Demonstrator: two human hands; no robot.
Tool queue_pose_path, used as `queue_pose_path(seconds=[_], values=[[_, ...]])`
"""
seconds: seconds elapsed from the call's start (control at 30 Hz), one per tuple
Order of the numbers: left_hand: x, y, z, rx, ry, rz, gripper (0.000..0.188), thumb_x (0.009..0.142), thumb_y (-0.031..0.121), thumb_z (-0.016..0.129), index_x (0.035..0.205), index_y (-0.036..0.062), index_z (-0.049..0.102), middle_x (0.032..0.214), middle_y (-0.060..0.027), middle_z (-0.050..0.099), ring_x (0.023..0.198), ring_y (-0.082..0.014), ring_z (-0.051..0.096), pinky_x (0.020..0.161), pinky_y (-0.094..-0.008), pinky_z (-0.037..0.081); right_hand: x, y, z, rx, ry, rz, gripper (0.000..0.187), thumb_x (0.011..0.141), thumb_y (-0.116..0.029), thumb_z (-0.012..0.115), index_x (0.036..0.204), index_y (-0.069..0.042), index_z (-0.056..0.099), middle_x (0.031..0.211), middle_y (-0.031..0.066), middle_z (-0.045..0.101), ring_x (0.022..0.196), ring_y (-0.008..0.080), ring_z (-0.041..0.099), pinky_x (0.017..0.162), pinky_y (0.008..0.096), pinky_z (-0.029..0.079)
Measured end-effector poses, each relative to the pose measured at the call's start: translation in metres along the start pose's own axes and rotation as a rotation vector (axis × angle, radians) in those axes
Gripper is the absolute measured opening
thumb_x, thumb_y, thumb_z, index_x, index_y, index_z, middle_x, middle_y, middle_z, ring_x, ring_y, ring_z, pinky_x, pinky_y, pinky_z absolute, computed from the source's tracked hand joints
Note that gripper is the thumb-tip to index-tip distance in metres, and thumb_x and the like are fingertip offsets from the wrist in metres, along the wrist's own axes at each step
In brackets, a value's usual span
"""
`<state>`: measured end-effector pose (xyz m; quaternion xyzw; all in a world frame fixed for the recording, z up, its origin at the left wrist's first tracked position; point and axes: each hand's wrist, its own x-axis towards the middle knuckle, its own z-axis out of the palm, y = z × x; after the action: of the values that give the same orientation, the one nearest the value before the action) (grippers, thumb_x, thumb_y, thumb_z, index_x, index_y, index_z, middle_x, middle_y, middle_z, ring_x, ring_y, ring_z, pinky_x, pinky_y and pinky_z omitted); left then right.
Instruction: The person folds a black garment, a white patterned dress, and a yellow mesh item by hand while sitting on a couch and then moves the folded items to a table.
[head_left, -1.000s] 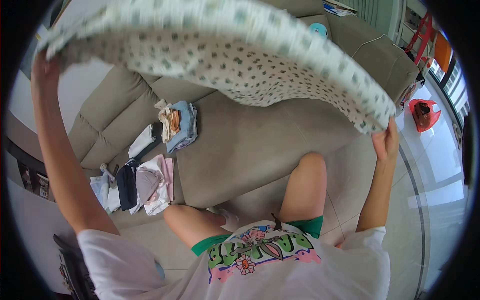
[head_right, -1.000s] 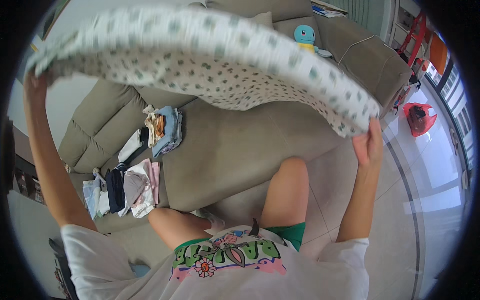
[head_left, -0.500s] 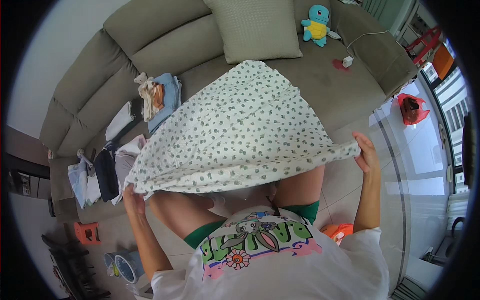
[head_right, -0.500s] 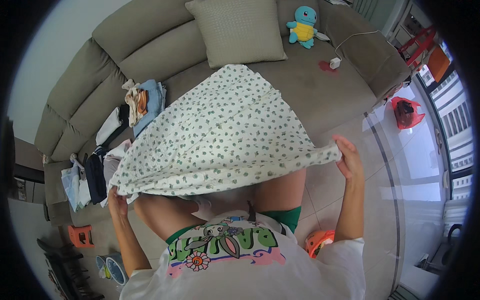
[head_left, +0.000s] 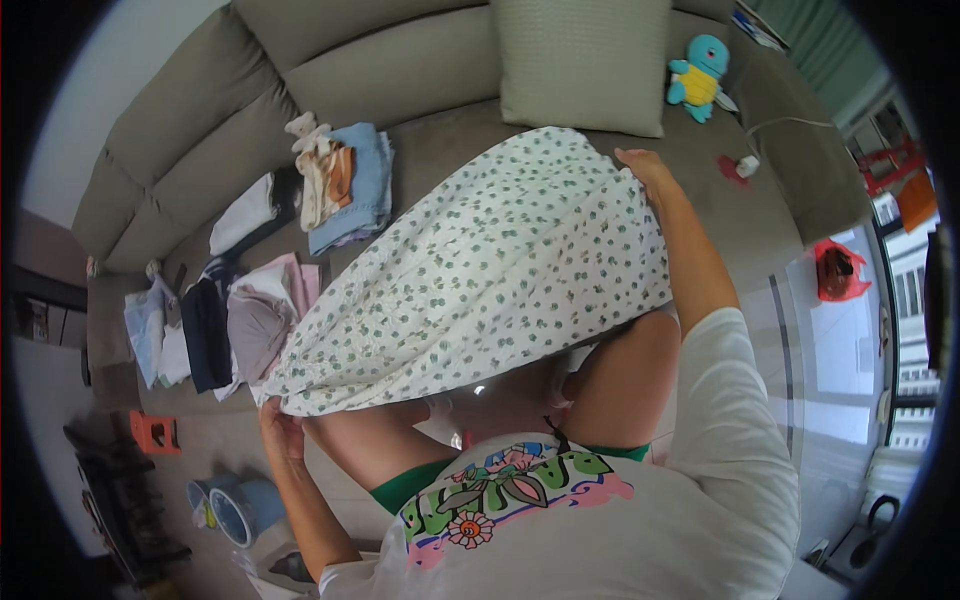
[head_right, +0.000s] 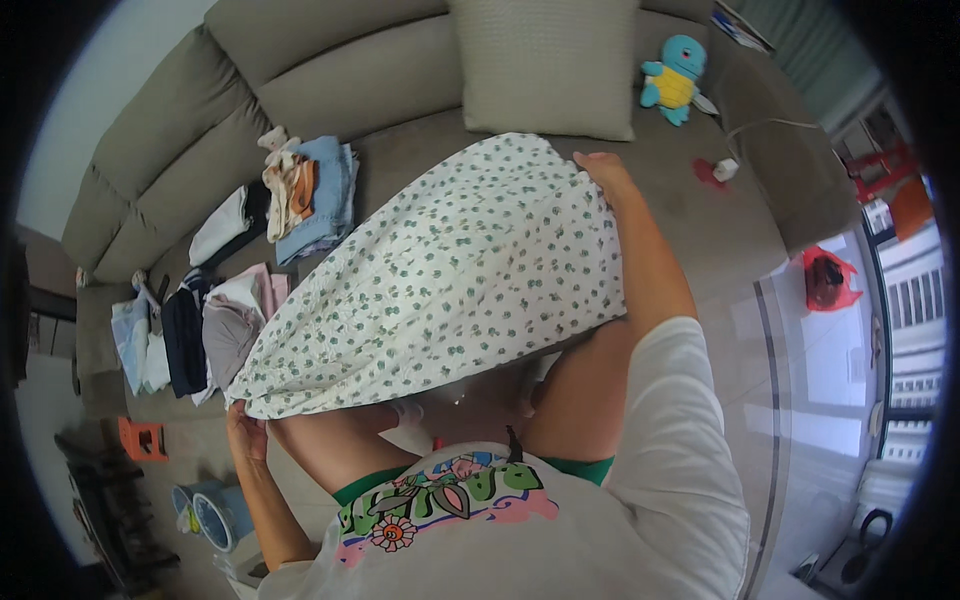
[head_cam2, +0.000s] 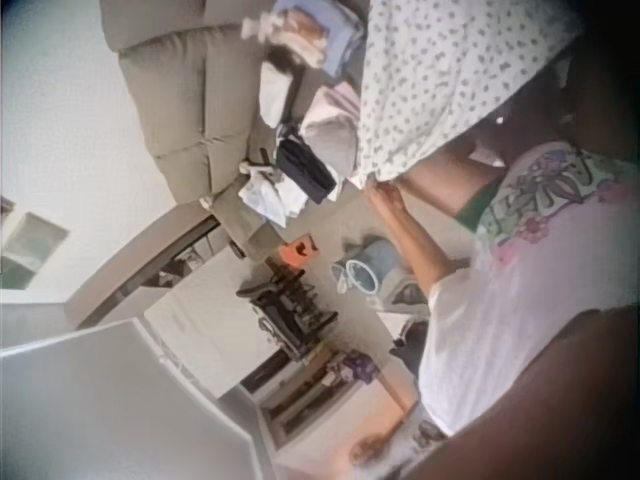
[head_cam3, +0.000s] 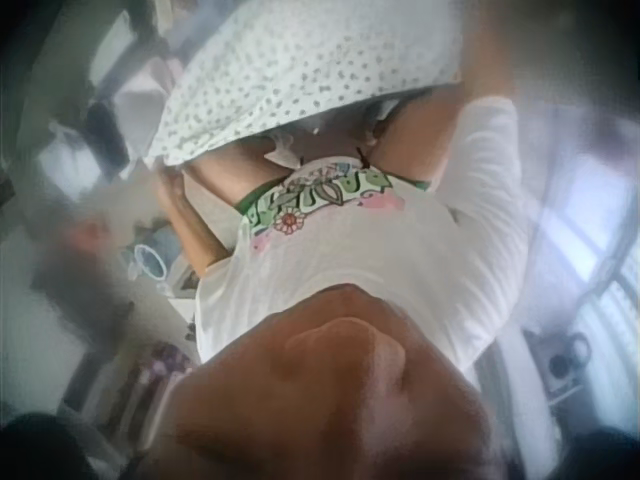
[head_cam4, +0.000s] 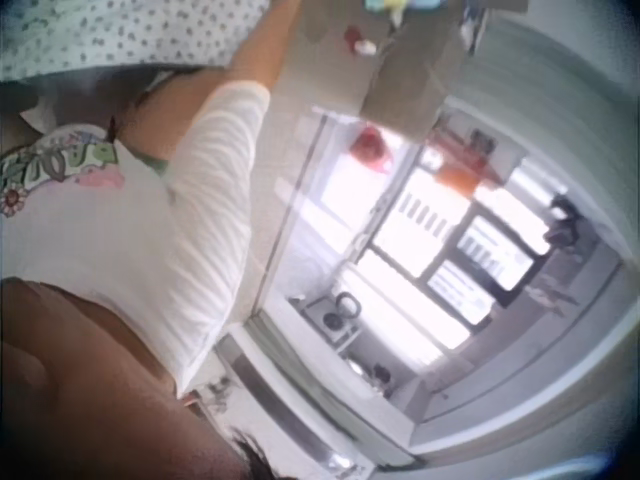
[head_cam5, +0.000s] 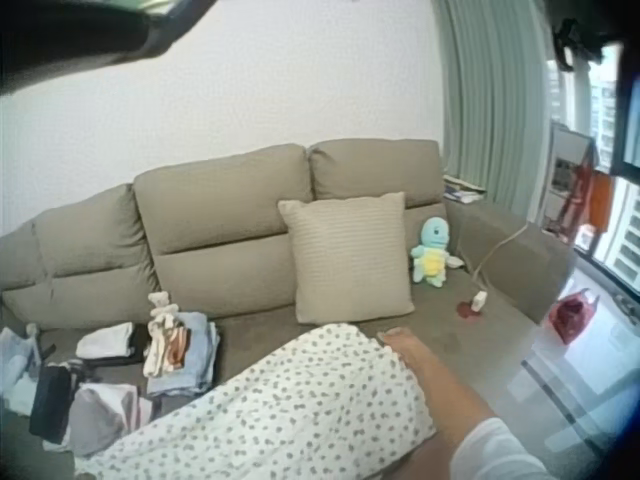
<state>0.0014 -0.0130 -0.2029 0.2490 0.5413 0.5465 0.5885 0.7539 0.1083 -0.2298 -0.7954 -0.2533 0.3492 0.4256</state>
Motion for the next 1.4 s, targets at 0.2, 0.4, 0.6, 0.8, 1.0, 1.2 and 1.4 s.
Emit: queue_pose_path(seconds=[0.2, 0.4, 0.6, 0.8, 1.0, 1.2, 1.4], values=[[0.03, -0.003, 0.016, -0.031, 0.062, -0.008, 0.031, 0.083, 0.01, 0.054, 0.113, 0.0028, 0.054, 0.106, -0.0073, 0.063, 0.089, -0.0178, 0.065, 0.065, -0.0277, 0.056, 0.044, -0.004, 0.056, -0.527, 0.053, -0.036, 0.051, 0.074, -0.034, 0.074, 0.109, 0.002, 0.065, 0.1, 0.0159, 0.067, 0.09, 0.0244, 0.064, 0.078, 0.0341, 0.05], [0.034, 0.011, 0.006, -0.059, 0.065, 0.036, 0.028, 0.086, 0.01, 0.055, 0.112, 0.0002, 0.054, 0.108, -0.0108, 0.063, 0.092, -0.0199, 0.065, 0.069, -0.0285, 0.058, -0.066, -0.023, -0.024, 0.087, 0.074, -0.327, 0.029, 0.087, -0.021, 0.063, 0.107, 0.0, 0.066, 0.087, 0.0014, 0.064, 0.079, 0.0073, 0.056, 0.064, 0.0223, 0.044], [0.032, -0.018, -0.033, -0.138, -0.002, 0.004, 0.033, 0.087, 0.01, 0.052, 0.117, -0.002, 0.051, 0.117, -0.0126, 0.06, 0.103, -0.0228, 0.062, 0.085, -0.0349, 0.056, -0.157, 0.101, -0.113, 0.655, -0.232, -0.111, 0.025, 0.093, -0.015, 0.055, 0.115, -0.003, 0.056, 0.102, 0.0055, 0.065, 0.088, 0.0133, 0.064, 0.073, 0.0261, 0.054], [0.03, -0.025, -0.025, -0.099, -0.056, -0.027, 0.033, 0.086, 0.01, 0.05, 0.117, -0.0018, 0.051, 0.117, -0.0124, 0.06, 0.104, -0.023, 0.061, 0.085, -0.0357, 0.055, -0.203, 0.164, -0.117, 0.548, -0.289, 0.087, 0.022, 0.094, -0.015, 0.054, 0.113, -0.004, 0.057, 0.098, 0.0036, 0.066, 0.086, 0.0111, 0.064, 0.071, 0.0241, 0.053], [-0.002, -0.025, -0.034, -0.068, -0.164, -0.041, 0.032, 0.085, 0.009, 0.051, 0.115, -0.0009, 0.052, 0.117, -0.0115, 0.06, 0.106, -0.0224, 0.06, 0.087, -0.0361, 0.054, -0.255, 0.121, -0.11, 0.062, -0.343, 0.129, 0.028, 0.09, -0.023, 0.061, 0.113, -0.007, 0.059, 0.091, 0.0023, 0.067, 0.079, 0.0083, 0.063, 0.072, 0.0213, 0.049], [-0.027, -0.031, -0.038, -0.046, -0.085, -0.017, 0.031, 0.085, 0.009, 0.051, 0.114, 0.0, 0.053, 0.115, -0.0102, 0.061, 0.104, -0.0223, 0.061, 0.086, -0.0361, 0.054, -0.253, 0.138, -0.126, -0.004, -0.284, -0.004, 0.025, 0.09, -0.023, 0.061, 0.108, -0.007, 0.064, 0.086, -0.0001, 0.065, 0.078, 0.0069, 0.06, 0.073, 0.0211, 0.047], [-0.037, -0.035, -0.041, -0.049, -0.123, -0.019, 0.027, 0.089, 0.013, 0.048, 0.113, 0.0, 0.053, 0.116, -0.0108, 0.06, 0.104, -0.0228, 0.061, 0.086, -0.0362, 0.054, -0.248, 0.118, -0.138, 0.003, -0.203, -0.229, 0.023, 0.087, -0.02, 0.064, 0.102, -0.003, 0.067, 0.081, -0.0007, 0.064, 0.072, 0.0068, 0.056, 0.067, 0.0226, 0.046]])
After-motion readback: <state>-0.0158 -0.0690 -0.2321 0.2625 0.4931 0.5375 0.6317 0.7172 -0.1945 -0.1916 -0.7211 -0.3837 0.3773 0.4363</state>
